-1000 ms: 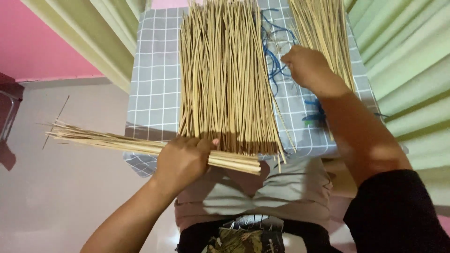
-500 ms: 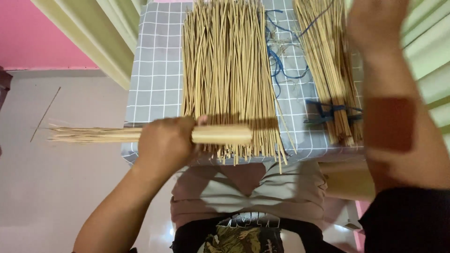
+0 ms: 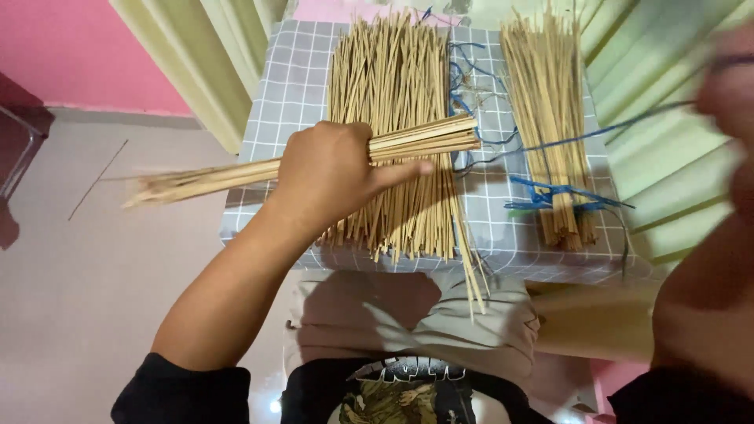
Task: Gathering thin wooden sticks into a bundle and tying them together with string to create a broom.
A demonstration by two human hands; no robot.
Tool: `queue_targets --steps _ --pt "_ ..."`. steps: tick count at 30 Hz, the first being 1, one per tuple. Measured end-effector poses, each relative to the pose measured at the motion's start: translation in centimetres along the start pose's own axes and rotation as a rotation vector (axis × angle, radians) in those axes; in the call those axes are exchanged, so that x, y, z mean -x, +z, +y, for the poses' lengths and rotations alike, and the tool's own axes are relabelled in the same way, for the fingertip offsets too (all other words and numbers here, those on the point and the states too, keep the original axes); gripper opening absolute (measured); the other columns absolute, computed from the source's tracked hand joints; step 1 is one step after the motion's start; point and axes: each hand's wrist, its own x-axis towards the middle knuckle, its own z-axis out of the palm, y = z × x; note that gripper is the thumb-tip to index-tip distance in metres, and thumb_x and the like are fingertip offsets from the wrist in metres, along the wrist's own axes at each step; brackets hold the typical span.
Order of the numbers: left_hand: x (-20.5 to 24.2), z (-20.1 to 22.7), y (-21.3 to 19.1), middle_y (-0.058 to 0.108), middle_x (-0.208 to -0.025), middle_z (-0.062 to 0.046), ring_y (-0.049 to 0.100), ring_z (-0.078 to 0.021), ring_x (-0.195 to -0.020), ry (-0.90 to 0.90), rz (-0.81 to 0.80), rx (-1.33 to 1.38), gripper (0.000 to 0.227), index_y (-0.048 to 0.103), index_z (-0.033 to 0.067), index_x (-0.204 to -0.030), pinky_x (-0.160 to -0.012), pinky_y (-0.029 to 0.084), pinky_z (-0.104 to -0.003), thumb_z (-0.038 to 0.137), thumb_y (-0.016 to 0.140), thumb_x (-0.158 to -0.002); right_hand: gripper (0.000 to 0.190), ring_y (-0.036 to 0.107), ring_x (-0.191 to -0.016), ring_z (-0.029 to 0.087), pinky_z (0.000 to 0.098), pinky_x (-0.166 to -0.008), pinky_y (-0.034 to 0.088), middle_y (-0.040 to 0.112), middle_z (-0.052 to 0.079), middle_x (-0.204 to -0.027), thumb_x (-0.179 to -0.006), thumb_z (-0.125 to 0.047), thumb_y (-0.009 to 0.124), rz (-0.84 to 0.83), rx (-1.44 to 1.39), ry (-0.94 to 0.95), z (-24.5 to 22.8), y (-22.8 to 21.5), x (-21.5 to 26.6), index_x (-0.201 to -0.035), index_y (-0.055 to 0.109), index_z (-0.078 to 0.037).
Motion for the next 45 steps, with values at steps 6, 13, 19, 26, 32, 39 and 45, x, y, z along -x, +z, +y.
queue_targets --steps 6,13,19,26,32,39,45 --pt "0.4 2.1 -0.4 0.051 -0.054 0.001 0.053 -0.0175 -0.045 0.008 -0.226 -0.047 0.095 0.058 0.0093 -0.065 -0.044 0.049 -0.031 0.100 0.033 -0.062 0.009 0.046 -0.044 0.009 0.0199 -0.034 0.034 0.071 0.004 -0.076 -0.094 -0.001 0.068 0.084 0.245 0.110 -11.3 12.3 -10.5 -0.100 0.074 -0.005" --pt "1.3 3.0 -1.4 0.068 -0.068 -0.021 0.074 -0.0341 -0.069 0.089 -0.284 0.101 0.097 0.071 -0.0031 -0.090 -0.068 0.062 -0.044 0.091 0.049 -0.080 0.011 0.067 -0.069 0.024 0.0362 -0.064 0.050 0.069 0.002 -0.080 -0.099 -0.023 0.072 0.594 0.433 0.336 -7.9 20.8 -4.4 -0.100 0.078 -0.014" --pt "2.4 3.1 -0.6 0.068 -0.066 -0.020 0.075 -0.0347 -0.070 0.193 -0.351 0.163 0.098 0.073 -0.0016 -0.089 -0.070 0.063 -0.044 0.092 0.045 -0.076 0.013 0.067 -0.097 0.013 0.0229 -0.072 0.061 0.066 0.008 -0.105 -0.103 -0.010 0.058 1.042 -0.854 0.270 0.6 23.2 -2.6 -0.090 0.059 -0.006" --pt "2.8 3.5 -1.5 0.072 -0.073 -0.024 0.076 -0.0410 -0.077 0.184 -0.355 0.258 0.102 0.067 -0.0037 -0.109 -0.074 0.061 -0.050 0.090 0.044 -0.075 0.043 0.061 -0.067 0.020 0.0330 -0.060 0.048 0.066 0.016 -0.083 -0.087 -0.037 0.079 0.731 -0.494 0.213 -4.1 27.9 -5.8 -0.100 0.073 0.003" --pt "2.8 3.1 -1.5 0.069 -0.062 -0.023 0.074 -0.0445 -0.067 0.204 -0.294 0.363 0.083 0.046 -0.0013 -0.142 -0.073 0.058 -0.055 0.065 0.027 -0.097 0.025 0.059 -0.058 0.025 0.0363 -0.054 0.045 0.062 0.014 -0.074 -0.103 -0.023 0.059 0.669 -0.370 0.163 -4.0 27.2 -6.8 -0.110 0.072 -0.003" --pt "2.6 4.1 -1.0 0.066 -0.054 -0.020 0.070 -0.0363 -0.051 0.129 -0.216 0.479 0.067 0.051 0.0036 -0.146 -0.065 0.060 -0.047 0.040 0.014 -0.104 0.027 0.057 -0.056 0.022 0.0352 -0.054 0.046 0.063 0.010 -0.074 -0.104 -0.024 0.053 0.630 -0.341 0.221 -6.9 26.0 -8.4 -0.101 0.072 -0.006" --pt "1.7 2.6 -2.1 0.058 -0.041 -0.017 0.066 -0.0327 -0.040 0.161 -0.064 0.190 0.069 0.070 -0.0053 -0.118 -0.050 0.057 -0.046 0.032 0.014 -0.106 0.020 0.068 -0.058 0.032 0.0391 -0.054 0.052 0.073 0.016 -0.075 -0.099 -0.014 0.066 0.537 -0.112 0.329 -8.1 27.1 -5.6 -0.114 0.076 -0.007"
